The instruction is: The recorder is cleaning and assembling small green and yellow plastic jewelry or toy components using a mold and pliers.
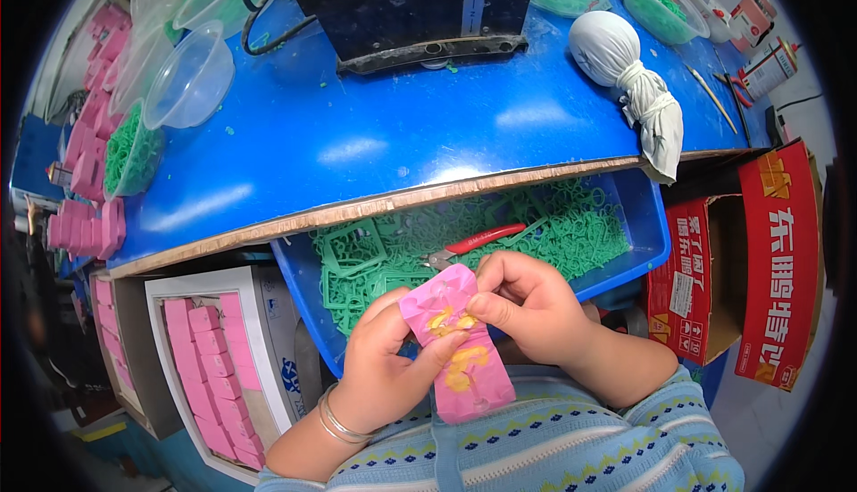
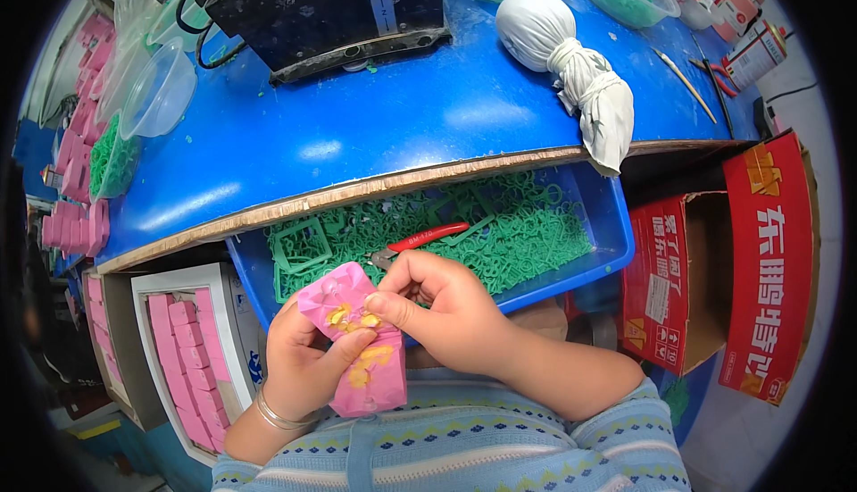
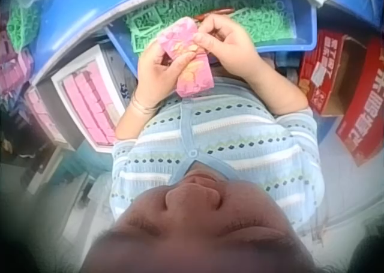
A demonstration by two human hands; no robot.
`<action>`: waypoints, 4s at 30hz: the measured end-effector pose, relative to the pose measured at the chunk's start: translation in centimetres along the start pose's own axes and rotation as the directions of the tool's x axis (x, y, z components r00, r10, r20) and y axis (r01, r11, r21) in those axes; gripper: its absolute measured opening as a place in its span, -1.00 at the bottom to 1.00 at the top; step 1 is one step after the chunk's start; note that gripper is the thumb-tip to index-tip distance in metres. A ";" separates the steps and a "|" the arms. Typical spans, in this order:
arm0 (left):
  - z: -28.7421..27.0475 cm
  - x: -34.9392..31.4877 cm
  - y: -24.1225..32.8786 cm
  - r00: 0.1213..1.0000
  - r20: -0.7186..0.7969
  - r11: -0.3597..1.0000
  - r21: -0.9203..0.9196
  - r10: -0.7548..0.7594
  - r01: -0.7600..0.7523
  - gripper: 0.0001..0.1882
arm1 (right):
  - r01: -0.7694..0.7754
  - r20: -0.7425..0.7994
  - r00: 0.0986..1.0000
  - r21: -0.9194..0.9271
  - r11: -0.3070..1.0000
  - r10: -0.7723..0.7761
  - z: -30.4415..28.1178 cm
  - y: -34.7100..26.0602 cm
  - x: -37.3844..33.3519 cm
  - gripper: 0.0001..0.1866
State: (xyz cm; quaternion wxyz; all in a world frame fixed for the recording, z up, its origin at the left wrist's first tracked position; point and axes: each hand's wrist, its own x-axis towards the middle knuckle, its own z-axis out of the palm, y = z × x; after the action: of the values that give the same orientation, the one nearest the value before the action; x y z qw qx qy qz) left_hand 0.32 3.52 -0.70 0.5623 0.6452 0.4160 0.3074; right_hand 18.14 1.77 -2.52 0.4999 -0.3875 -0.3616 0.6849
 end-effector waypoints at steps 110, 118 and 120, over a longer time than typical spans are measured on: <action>-6.0 4.8 9.2 0.854 0.078 0.540 0.745 0.514 -0.393 -0.05 | -0.454 0.509 0.768 0.005 0.891 0.388 1.1 -9.3 0.1 -0.32; -6.9 7.1 5.5 0.898 -0.247 0.932 0.095 0.363 -0.351 -0.07 | -0.588 0.631 0.623 -0.012 0.809 0.462 0.7 -5.2 -1.8 -0.29; -5.8 5.0 6.7 0.934 -0.104 0.872 -0.335 0.341 -0.356 0.02 | -0.571 0.667 0.601 -0.028 0.821 0.441 -0.1 -4.0 -1.7 -0.32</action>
State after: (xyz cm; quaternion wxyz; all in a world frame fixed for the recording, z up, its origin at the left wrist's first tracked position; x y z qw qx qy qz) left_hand -1.09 10.50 6.54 0.5942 0.5931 0.2434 0.4858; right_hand 20.23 1.06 1.29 0.1619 -0.1645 -0.3193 0.9191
